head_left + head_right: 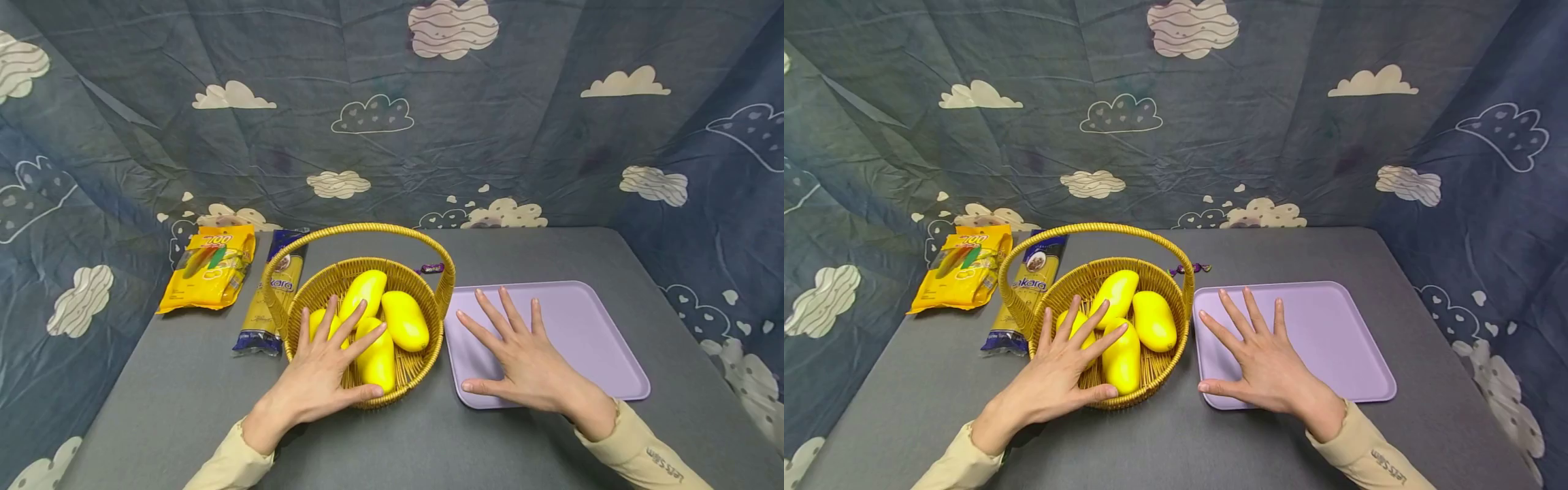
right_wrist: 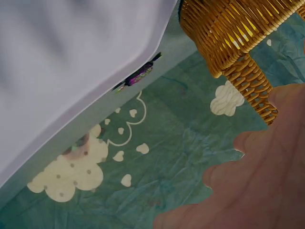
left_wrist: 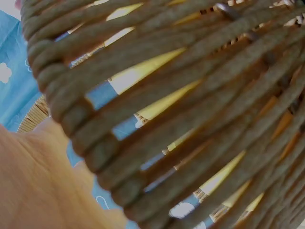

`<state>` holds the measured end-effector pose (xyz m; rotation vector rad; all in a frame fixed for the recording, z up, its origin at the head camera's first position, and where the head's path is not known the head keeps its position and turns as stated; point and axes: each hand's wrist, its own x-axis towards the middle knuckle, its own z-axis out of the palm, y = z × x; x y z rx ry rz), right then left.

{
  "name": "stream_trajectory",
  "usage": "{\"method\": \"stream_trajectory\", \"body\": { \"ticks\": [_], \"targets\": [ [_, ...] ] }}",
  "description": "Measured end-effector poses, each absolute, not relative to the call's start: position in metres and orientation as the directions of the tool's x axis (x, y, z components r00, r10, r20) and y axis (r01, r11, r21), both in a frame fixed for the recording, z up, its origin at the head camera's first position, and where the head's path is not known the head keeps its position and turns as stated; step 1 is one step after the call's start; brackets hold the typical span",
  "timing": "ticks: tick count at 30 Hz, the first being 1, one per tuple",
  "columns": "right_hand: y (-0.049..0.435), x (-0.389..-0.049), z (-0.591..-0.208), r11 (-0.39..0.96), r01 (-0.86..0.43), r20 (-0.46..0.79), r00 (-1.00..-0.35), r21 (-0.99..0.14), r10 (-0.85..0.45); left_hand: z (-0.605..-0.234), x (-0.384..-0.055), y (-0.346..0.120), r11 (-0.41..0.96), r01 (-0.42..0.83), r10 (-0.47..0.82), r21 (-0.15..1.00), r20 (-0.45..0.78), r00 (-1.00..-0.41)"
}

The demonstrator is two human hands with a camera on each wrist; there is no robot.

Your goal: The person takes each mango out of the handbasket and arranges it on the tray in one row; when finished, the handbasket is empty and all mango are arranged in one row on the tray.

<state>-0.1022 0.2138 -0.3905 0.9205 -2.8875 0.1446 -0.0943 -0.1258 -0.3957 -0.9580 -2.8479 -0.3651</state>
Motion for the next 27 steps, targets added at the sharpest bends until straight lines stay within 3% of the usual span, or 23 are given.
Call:
{"method": "stream_trajectory", "body": {
  "ticks": [10,14,18,23,27],
  "targets": [
    [0.215,-0.106,-0.388,0.806,-0.591,0.223,-0.792,-0.044,-0.568,-0.395,-0.096,-0.125,0.764,0.626,0.585,0.153,0.242,-0.774],
    [0.215,-0.106,-0.386,0.798,-0.598,0.321,-0.772,-0.075,-0.548,-0.395,-0.096,-0.127,0.747,0.645,0.588,0.159,0.294,-0.754],
    [0.211,-0.105,-0.384,0.763,-0.635,0.479,-0.710,-0.121,-0.515,-0.396,-0.095,-0.133,0.716,0.662,0.558,0.220,0.388,-0.733],
    [0.198,-0.106,-0.381,0.680,-0.713,0.626,-0.610,-0.168,-0.486,-0.400,-0.092,-0.141,0.638,0.707,0.416,0.306,0.635,-0.651],
    [0.183,-0.107,-0.378,0.637,-0.733,0.622,-0.619,-0.237,-0.480,-0.402,-0.091,-0.145,0.564,0.751,0.217,0.343,0.816,-0.536]
  ]
}}
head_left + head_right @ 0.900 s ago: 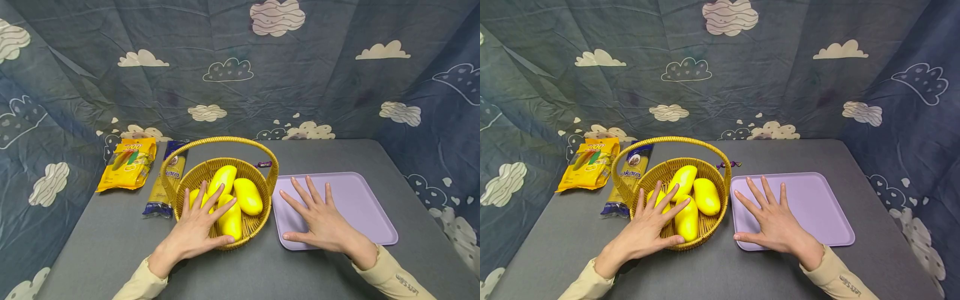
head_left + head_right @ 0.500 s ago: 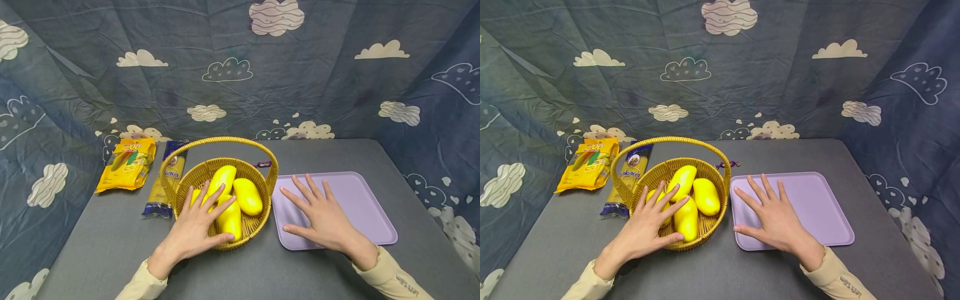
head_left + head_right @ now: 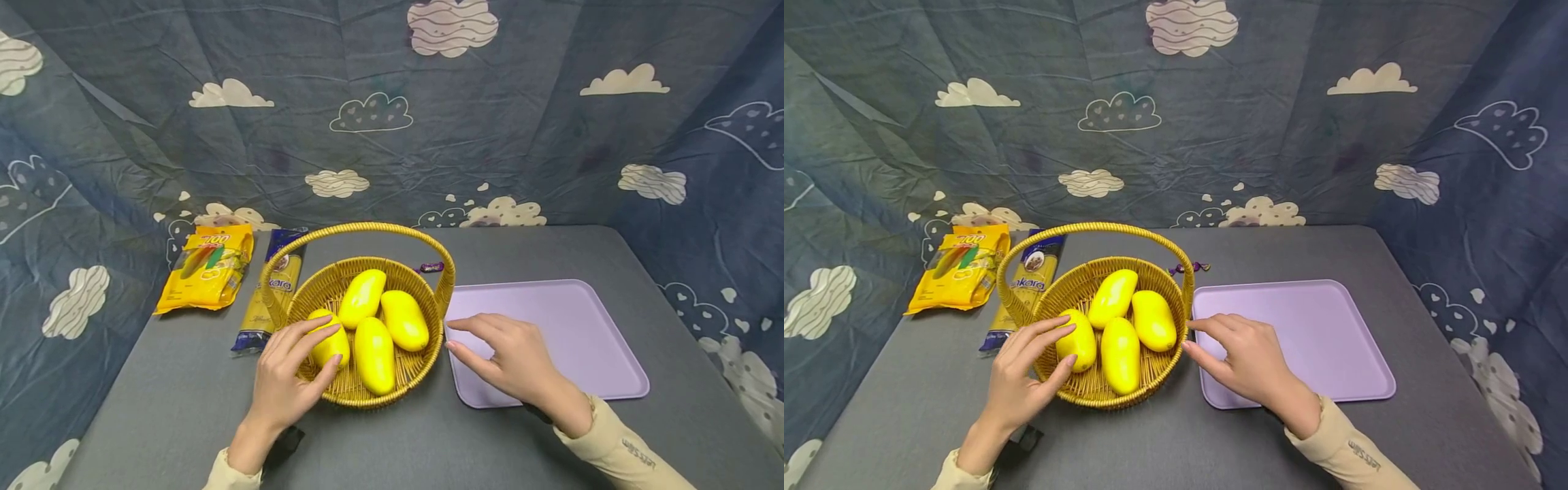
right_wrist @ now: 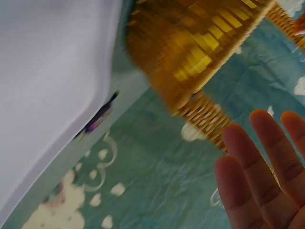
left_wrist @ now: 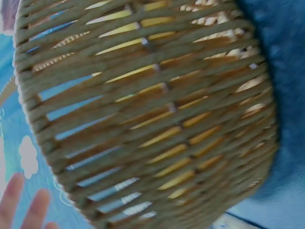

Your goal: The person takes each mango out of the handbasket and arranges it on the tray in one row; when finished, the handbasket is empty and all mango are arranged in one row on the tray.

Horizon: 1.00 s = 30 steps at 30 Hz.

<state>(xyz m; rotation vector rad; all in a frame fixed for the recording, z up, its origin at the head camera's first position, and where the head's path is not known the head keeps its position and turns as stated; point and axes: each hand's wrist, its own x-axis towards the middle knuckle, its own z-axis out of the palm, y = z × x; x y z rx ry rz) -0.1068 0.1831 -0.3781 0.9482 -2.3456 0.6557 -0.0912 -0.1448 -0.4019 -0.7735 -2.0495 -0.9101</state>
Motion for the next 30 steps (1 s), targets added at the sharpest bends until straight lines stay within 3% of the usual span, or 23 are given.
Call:
{"method": "stream_trajectory", "body": {
  "ticks": [3,6,11,18,22,30],
  "targets": [
    [0.172,-0.107,-0.375,0.610,-0.734,0.595,-0.642,-0.297,-0.483,-0.398,-0.091,-0.145,0.511,0.778,0.044,0.365,0.893,-0.447],
    [0.161,-0.109,-0.372,0.582,-0.739,0.575,-0.653,-0.340,-0.493,-0.393,-0.089,-0.146,0.470,0.763,-0.130,0.444,0.890,-0.438],
    [0.145,-0.112,-0.368,0.575,-0.725,0.511,-0.682,-0.379,-0.524,-0.396,-0.089,-0.151,0.374,0.652,-0.294,0.660,0.751,-0.591],
    [0.125,-0.118,-0.360,0.639,-0.665,0.392,-0.746,-0.387,-0.539,-0.412,-0.101,-0.158,0.217,0.478,-0.318,0.851,0.524,-0.790],
    [0.115,-0.122,-0.358,0.675,-0.632,0.327,-0.775,-0.381,-0.541,-0.424,-0.113,-0.162,0.113,0.451,-0.264,0.885,0.464,-0.845],
    [0.099,-0.133,-0.357,0.727,-0.543,0.089,-0.822,-0.419,-0.563,-0.450,-0.135,-0.170,0.007,0.373,-0.247,0.928,0.363,-0.898]
  ]
}}
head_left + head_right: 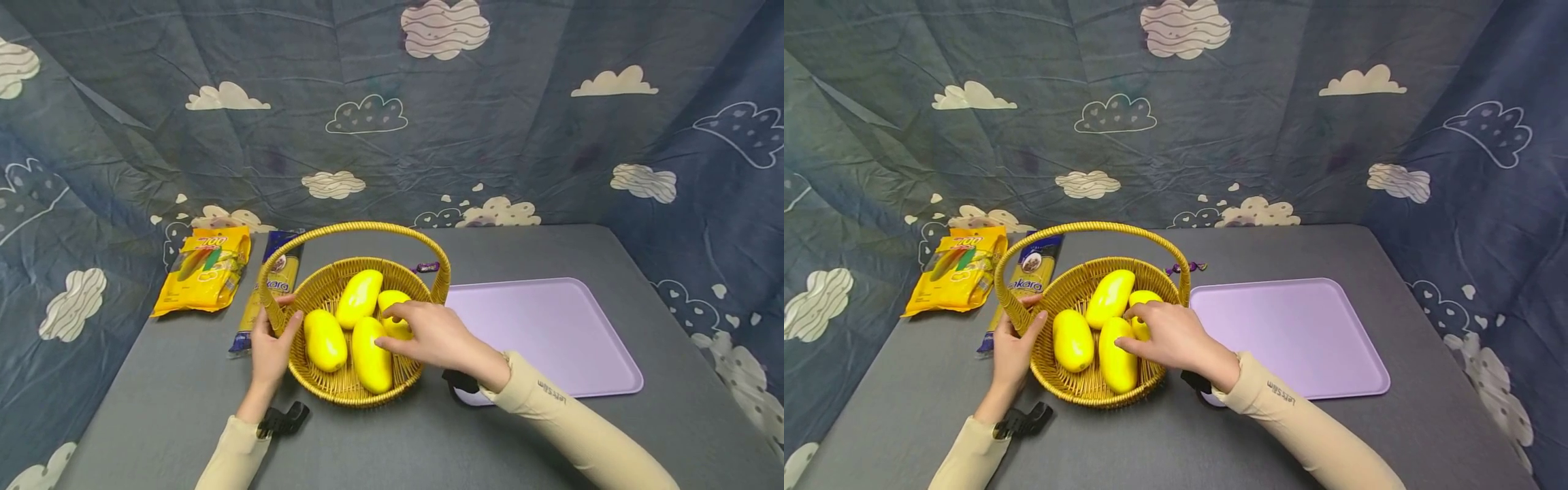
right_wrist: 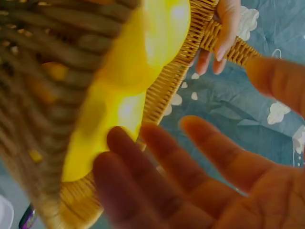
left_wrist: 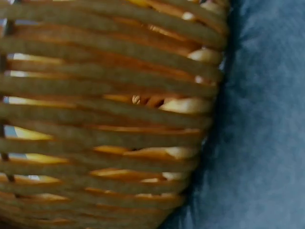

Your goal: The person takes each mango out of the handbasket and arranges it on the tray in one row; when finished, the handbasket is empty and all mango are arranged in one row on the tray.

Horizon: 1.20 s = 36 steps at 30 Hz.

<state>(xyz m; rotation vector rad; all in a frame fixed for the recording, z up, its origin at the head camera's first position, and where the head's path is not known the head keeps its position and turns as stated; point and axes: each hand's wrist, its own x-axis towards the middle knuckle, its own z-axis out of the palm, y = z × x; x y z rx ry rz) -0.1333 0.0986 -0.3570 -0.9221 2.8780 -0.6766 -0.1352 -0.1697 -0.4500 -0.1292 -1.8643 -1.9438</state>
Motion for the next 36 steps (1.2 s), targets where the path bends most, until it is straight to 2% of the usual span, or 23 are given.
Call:
{"method": "stream_trajectory", "body": {
  "ticks": [4,14,23,36],
  "targets": [
    [0.092,-0.139,-0.356,0.758,-0.517,-0.024,-0.820,-0.397,-0.571,-0.454,-0.138,-0.171,-0.048,0.336,-0.240,0.941,0.316,-0.918],
    [0.074,-0.150,-0.354,0.798,-0.482,-0.199,-0.796,-0.362,-0.571,-0.458,-0.140,-0.173,-0.073,0.267,-0.236,0.961,0.244,-0.941],
    [0.064,-0.159,-0.361,0.807,-0.498,-0.248,-0.778,-0.317,-0.578,-0.462,-0.138,-0.169,-0.242,0.250,-0.233,0.938,0.193,-0.953],
    [0.056,-0.168,-0.364,0.825,-0.496,-0.328,-0.758,-0.273,-0.564,-0.464,-0.138,-0.171,-0.286,0.256,-0.215,0.923,0.199,-0.956]
  ]
}}
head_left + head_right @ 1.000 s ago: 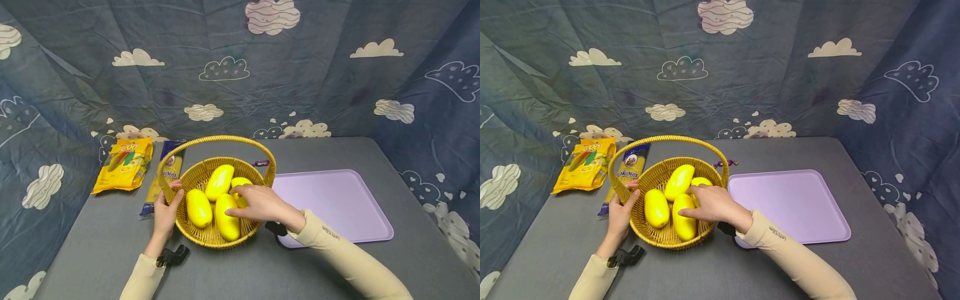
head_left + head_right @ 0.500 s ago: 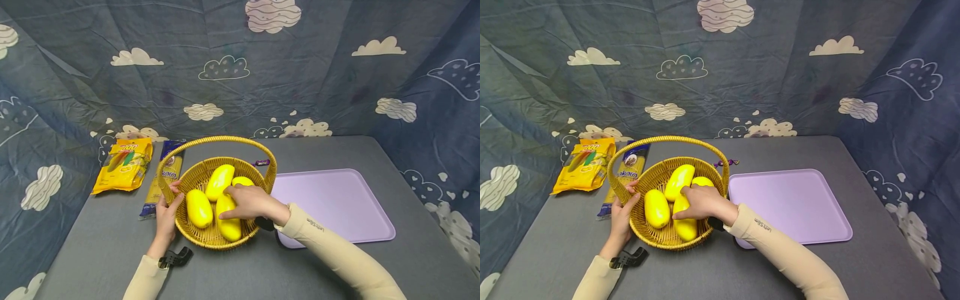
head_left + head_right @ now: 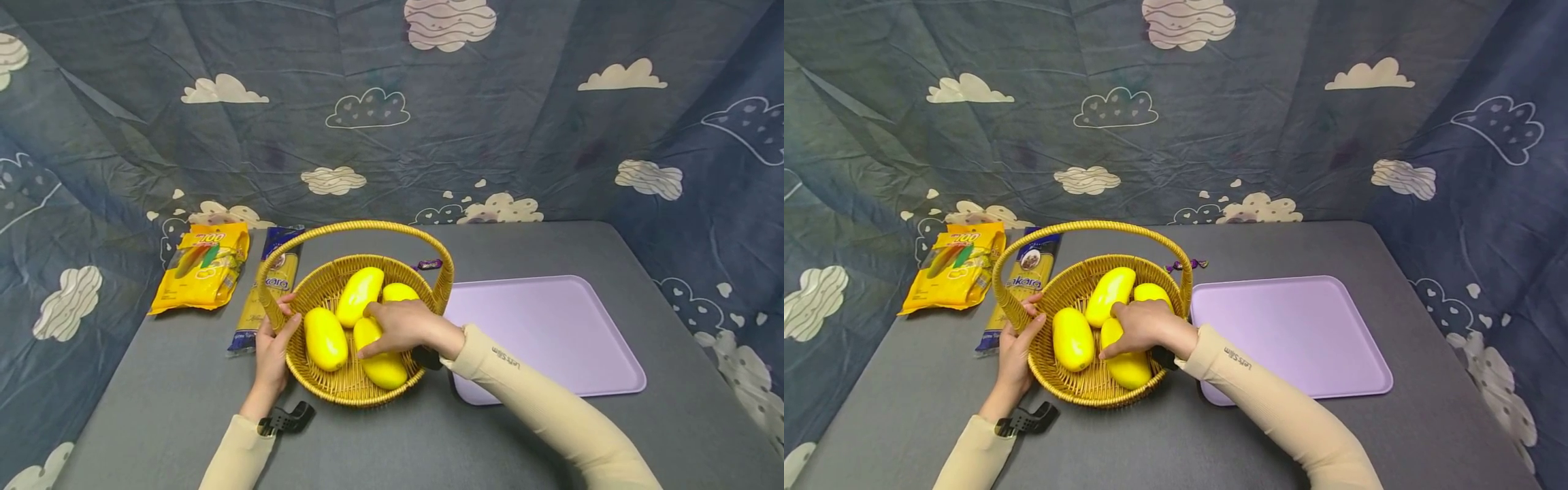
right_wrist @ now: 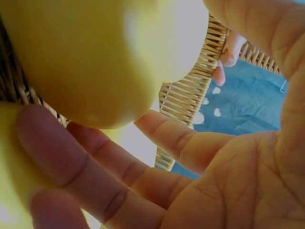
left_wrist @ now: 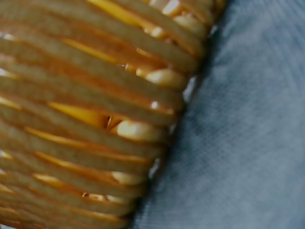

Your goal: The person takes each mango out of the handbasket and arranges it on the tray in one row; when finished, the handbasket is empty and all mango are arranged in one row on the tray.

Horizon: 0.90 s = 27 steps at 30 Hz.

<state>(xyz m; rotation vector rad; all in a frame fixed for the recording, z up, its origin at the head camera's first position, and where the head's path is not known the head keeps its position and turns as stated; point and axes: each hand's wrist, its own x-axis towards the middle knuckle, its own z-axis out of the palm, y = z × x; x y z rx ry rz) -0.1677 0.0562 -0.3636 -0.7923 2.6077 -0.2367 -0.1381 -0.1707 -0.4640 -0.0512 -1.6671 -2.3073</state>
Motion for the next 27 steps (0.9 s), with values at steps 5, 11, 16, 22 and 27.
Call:
{"method": "stream_trajectory", "body": {
  "ticks": [5,11,16,22,27],
  "targets": [
    [0.052,-0.169,-0.364,0.835,-0.484,-0.372,-0.748,-0.260,-0.550,-0.465,-0.139,-0.171,-0.283,0.254,-0.209,0.925,0.199,-0.957],
    [0.048,-0.170,-0.366,0.836,-0.498,-0.403,-0.733,-0.230,-0.548,-0.466,-0.139,-0.171,-0.296,0.253,-0.210,0.921,0.196,-0.958],
    [0.045,-0.170,-0.367,0.832,-0.516,-0.398,-0.733,-0.202,-0.551,-0.466,-0.139,-0.170,-0.318,0.243,-0.204,0.916,0.184,-0.962],
    [0.042,-0.170,-0.368,0.831,-0.521,-0.408,-0.728,-0.195,-0.551,-0.467,-0.139,-0.170,-0.307,0.232,-0.204,0.923,0.174,-0.963],
    [0.042,-0.171,-0.367,0.827,-0.526,-0.412,-0.721,-0.199,-0.558,-0.466,-0.139,-0.171,-0.294,0.236,-0.203,0.926,0.181,-0.962]
  ]
}}
